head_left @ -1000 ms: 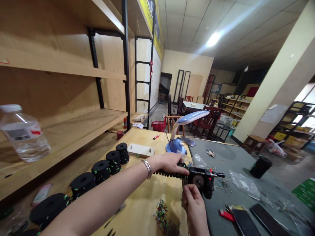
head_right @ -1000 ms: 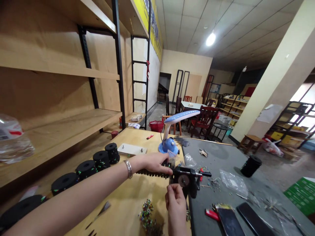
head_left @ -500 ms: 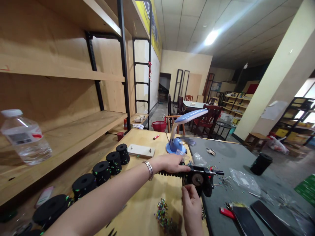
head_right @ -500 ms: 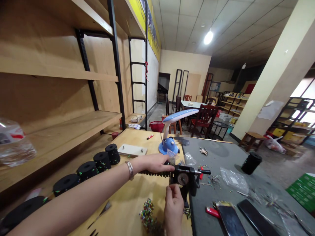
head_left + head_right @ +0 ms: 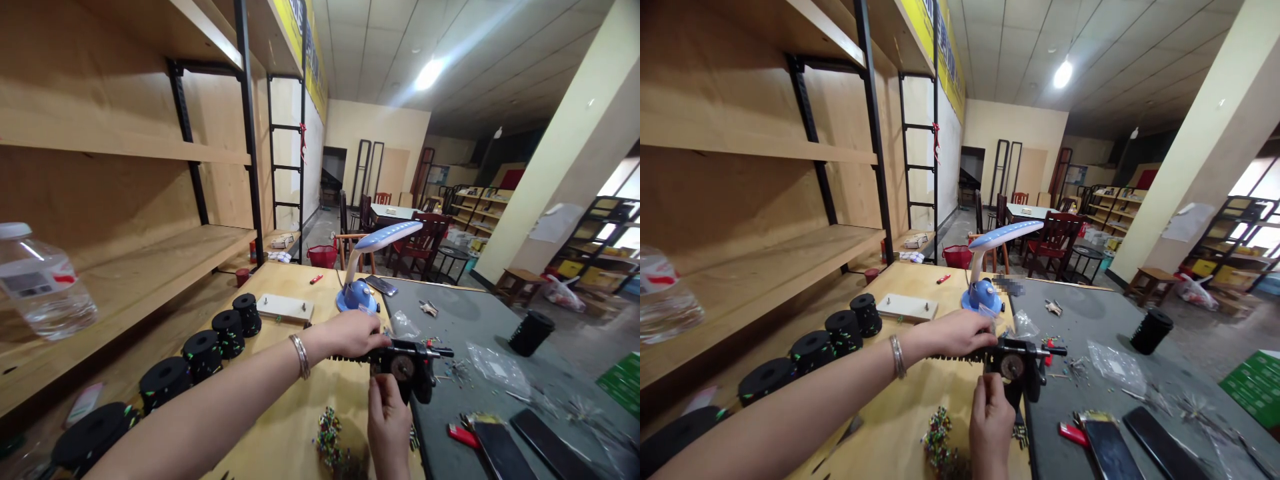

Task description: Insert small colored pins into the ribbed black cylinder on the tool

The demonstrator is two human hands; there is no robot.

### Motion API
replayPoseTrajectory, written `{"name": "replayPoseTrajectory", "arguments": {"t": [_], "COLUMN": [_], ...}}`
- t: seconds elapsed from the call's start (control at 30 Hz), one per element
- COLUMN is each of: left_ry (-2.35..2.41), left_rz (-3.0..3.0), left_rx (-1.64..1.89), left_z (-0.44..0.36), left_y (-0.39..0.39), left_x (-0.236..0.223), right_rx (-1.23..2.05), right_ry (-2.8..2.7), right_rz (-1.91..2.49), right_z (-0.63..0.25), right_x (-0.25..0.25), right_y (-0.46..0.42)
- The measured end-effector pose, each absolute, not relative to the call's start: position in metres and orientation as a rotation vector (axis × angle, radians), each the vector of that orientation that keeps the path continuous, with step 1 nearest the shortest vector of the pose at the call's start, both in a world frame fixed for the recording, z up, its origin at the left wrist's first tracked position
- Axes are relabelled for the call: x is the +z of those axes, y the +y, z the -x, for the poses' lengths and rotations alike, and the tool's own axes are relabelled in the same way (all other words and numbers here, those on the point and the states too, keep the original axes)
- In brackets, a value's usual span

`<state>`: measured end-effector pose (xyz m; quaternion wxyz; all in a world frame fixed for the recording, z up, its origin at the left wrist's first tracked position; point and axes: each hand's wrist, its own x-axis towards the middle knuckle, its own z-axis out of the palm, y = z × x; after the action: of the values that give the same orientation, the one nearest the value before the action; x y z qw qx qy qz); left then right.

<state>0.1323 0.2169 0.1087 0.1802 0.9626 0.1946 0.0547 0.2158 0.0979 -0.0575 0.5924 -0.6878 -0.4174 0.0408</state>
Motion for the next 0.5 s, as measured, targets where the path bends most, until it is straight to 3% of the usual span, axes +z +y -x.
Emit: {"name": "replayPoseTrajectory", "arguments": {"t": [0.5], "left_ry": [0.48], "left_rz": [-2.674], "left_rx": [0.008], "left_z": [-0.13], "left_y": [0.229], "left_x": [0.105], "right_rx": [0.224], "right_ry": [-0.937], "right_rz": [1.537], "right_z": [-0.215], "right_x": [-0.058], "right_y": [0.097]}}
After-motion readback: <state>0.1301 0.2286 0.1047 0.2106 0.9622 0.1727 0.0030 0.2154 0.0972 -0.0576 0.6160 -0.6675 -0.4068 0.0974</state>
